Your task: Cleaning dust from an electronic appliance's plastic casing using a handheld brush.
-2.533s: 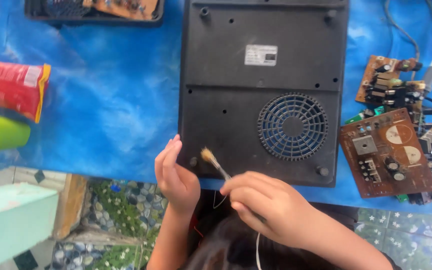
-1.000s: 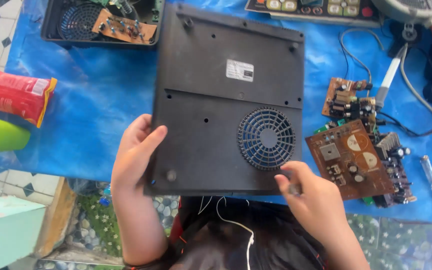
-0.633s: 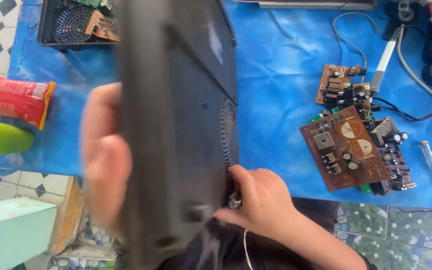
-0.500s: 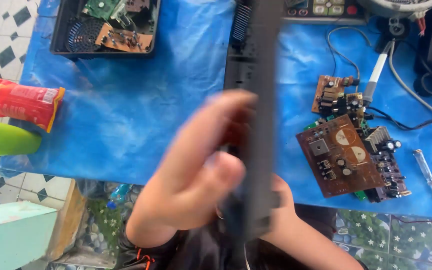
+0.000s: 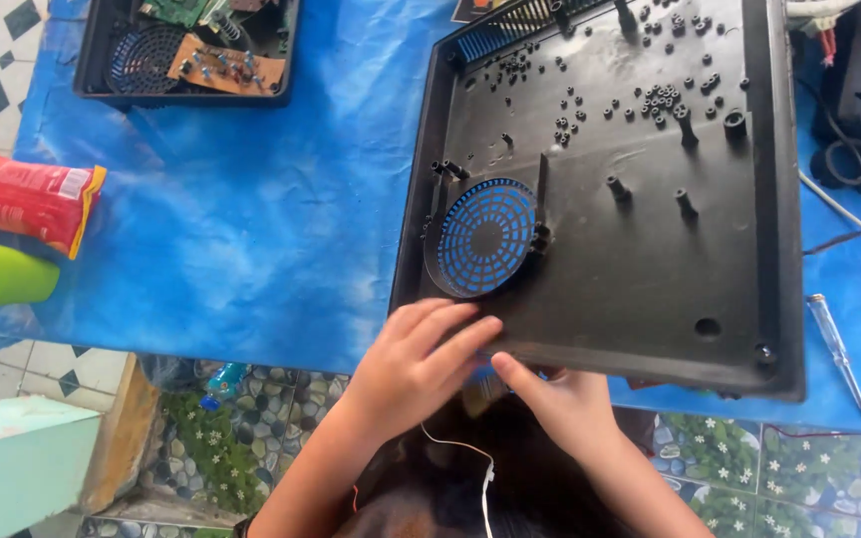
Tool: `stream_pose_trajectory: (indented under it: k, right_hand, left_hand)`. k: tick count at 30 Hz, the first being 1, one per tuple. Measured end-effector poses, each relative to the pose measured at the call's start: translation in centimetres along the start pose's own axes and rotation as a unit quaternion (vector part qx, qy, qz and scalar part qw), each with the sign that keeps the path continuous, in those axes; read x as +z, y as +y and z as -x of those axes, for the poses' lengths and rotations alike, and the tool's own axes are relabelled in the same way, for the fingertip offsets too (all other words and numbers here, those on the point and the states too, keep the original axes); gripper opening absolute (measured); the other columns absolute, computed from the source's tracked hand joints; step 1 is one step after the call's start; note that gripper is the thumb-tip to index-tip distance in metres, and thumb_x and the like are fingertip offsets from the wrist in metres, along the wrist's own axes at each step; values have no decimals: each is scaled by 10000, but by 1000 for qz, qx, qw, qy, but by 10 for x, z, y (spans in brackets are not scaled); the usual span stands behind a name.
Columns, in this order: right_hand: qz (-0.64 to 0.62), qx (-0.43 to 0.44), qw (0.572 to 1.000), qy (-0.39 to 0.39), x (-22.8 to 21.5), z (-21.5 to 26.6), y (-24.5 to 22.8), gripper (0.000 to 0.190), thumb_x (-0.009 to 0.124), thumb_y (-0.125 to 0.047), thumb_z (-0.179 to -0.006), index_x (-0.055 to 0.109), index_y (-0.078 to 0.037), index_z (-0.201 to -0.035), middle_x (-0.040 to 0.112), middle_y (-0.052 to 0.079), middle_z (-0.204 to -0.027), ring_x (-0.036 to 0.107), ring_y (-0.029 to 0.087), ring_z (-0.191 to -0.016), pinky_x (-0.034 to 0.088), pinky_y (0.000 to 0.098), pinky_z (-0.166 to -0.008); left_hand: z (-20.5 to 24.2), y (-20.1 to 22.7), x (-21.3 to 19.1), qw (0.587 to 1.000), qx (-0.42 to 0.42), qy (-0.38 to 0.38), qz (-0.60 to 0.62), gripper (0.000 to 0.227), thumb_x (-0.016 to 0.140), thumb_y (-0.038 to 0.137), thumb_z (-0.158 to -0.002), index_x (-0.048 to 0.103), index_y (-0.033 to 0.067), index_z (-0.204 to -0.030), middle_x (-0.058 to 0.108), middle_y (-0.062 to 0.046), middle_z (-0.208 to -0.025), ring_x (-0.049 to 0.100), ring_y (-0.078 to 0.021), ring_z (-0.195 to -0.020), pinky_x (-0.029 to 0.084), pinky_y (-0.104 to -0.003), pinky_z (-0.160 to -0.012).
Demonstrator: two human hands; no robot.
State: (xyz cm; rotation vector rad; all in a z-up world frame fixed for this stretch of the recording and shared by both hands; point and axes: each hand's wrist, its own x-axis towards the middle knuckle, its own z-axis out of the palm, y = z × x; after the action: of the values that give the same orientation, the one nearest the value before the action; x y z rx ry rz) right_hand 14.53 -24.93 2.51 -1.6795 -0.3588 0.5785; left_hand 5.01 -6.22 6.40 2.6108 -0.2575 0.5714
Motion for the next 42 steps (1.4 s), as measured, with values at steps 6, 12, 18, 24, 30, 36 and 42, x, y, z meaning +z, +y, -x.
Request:
stream_pose_trajectory:
  k: [6,12,18,24,30,36,42]
  right_hand:
    - [141,93,979,-118,-8,1,24,425,770,-377,-819,749,-171,-1190,775,-12,-1259,685,127,-1189,488,329,-1097]
    - [219,-62,864,-450,-51,-11,-17,342,621,-535,-957,661,-198,-920,693,-60,-860,670,122,-775,516,284,-764]
    - [148,204,902,-351,-119,16,-24,343,637,-347,-920,846,-108,-1050,760,46,-772,697,189,-681,530,333,-689]
    - [156,40,953,-255,-122,26,-79,485,565,-503,-965,806,-108,-819,819,69,-821,783,212,-733,610,399,-674]
    - [270,-82,915,-288,-75,-7,-99,313,601,-262,-934,795,-221,-1176,792,-9,-1240,779,170,-1110,595,399,-914]
    - [273,-130,923,-240,-55,-25,-89,259,669,-172,-903,763,-192,-1144,839,-33,-1094,824,123,-907,648,296,-713]
    - [332,65,916,-215,-55,-34,-82,328,586,-355,-929,796,-303,-1176,868,-148,-1190,844,59,-1032,597,269,-897]
  left_hand:
    - [25,-17,-27,990,-14,76,-117,183,637,-83,-922,696,46,-1039,605,-73,-868,559,-248,-718,475,-359,-620]
    - [49,-21,-62,967,-48,68,-242,299,608,-129,-829,672,158,-886,500,2,-781,410,-196,-649,415,-305,-569]
    - [73,-47,-31,961,13,45,-272,260,604,-100,-844,651,143,-924,473,7,-786,429,-173,-674,442,-304,-651]
    - [65,-49,-22,963,11,140,-232,192,571,233,-975,670,166,-824,559,28,-747,500,-162,-626,436,-292,-591]
    - [65,-54,-10,945,18,195,-263,512,375,456,-1061,660,184,-733,594,56,-686,534,-123,-553,359,-256,-536]
    - [69,-60,-3,930,7,205,-305,504,360,426,-1052,640,207,-696,602,84,-665,512,-90,-531,242,-252,-509]
    - [68,-59,-4,927,6,210,-311,498,364,411,-1048,648,195,-700,607,71,-678,499,-104,-520,248,-263,-507]
